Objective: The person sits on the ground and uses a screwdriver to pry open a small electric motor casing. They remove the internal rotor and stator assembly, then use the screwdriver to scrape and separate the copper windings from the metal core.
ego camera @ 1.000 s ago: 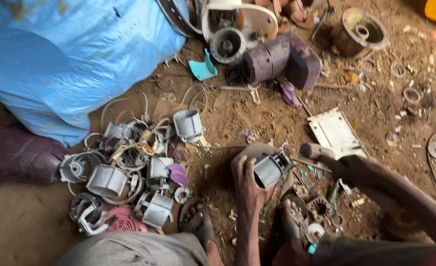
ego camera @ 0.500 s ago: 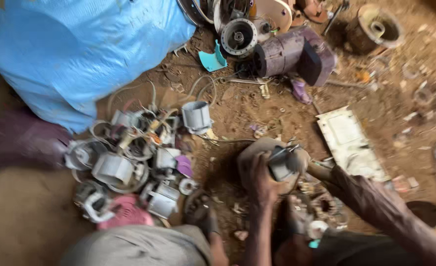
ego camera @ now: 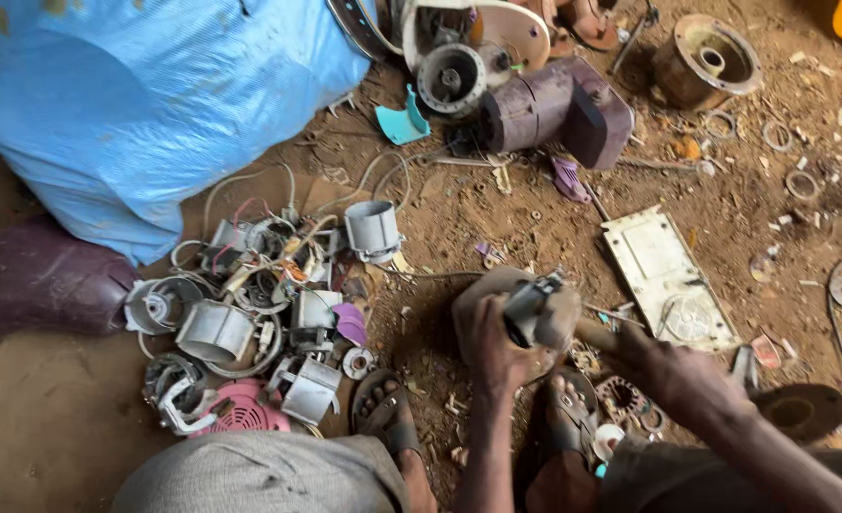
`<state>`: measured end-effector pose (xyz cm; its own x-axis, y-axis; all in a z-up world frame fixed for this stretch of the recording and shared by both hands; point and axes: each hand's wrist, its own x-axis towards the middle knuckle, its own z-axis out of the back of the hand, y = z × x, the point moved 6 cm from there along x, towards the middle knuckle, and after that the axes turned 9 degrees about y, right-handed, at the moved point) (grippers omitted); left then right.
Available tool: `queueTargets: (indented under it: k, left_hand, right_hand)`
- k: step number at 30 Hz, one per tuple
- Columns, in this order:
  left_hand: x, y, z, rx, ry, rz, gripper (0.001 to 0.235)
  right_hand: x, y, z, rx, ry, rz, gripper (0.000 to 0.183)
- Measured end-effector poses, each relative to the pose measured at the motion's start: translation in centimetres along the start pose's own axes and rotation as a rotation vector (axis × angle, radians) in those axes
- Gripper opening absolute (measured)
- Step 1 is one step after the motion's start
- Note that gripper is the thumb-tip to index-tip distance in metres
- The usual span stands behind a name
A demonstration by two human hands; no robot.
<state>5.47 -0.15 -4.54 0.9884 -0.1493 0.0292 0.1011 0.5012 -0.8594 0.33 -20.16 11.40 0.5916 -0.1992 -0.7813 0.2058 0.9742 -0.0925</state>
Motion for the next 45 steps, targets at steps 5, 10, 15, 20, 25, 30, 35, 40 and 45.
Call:
queueTargets:
  k: [5,10,15,20,25,30,35,40,45]
  left_hand:
    - [-0.3,-1.6,0.7,0.009,-0.056,-0.025,0.094]
    - [-0.4,-2.6,2.2,-0.047,0.019,0.005,0.08]
    - [0.3,-3.5,2.3,-0.06,0.04,0.013,0.088]
    - [-0.7,-3.2,1.9,0.117,0.037,-0.007,0.097]
    - [-0.6,-2.5,1.7,0.037,-0.011,-0.04,0.095]
    - [0.4,-2.0,1.6,-0.024,0.005,-0.057,0.089]
    - [-0.1,-2.7,1.0,-0.095,0.011,-0.114,0.085]
    - [-0.2,-1.9,2.8,0.071,0.067,-0.02,0.106]
    - [-0.6,-2.4,5.7,0.062,0.12,0.039,0.106]
  right_hand:
    - [-3.6,0.2,2.8,0.178,-0.274,0.295,0.041]
    - [-6.7,-0.2,2.6,0.284,-0.33,0.425,0.057]
    - [0.1,-0.6,-0.4,0.082,-0.178,0.269,0.035]
    - [0.4,-0.6,1.7,0.112,-0.35,0.448,0.051]
    - [-4.8,-0.2,3.1,0.331,-0.236,0.255,0.052]
    - [-7.8,3.0,5.1,0.229,-0.6,0.816,0.059]
    - [0.3,-1.1,1.6,-0.006,-0.163,0.142,0.056]
    - [1.9,-5.5,1.1,0.096,-0.202,0.195,0.047]
    - [5.2,-11.4,1.5,0.207,-0.219,0.106,0.046]
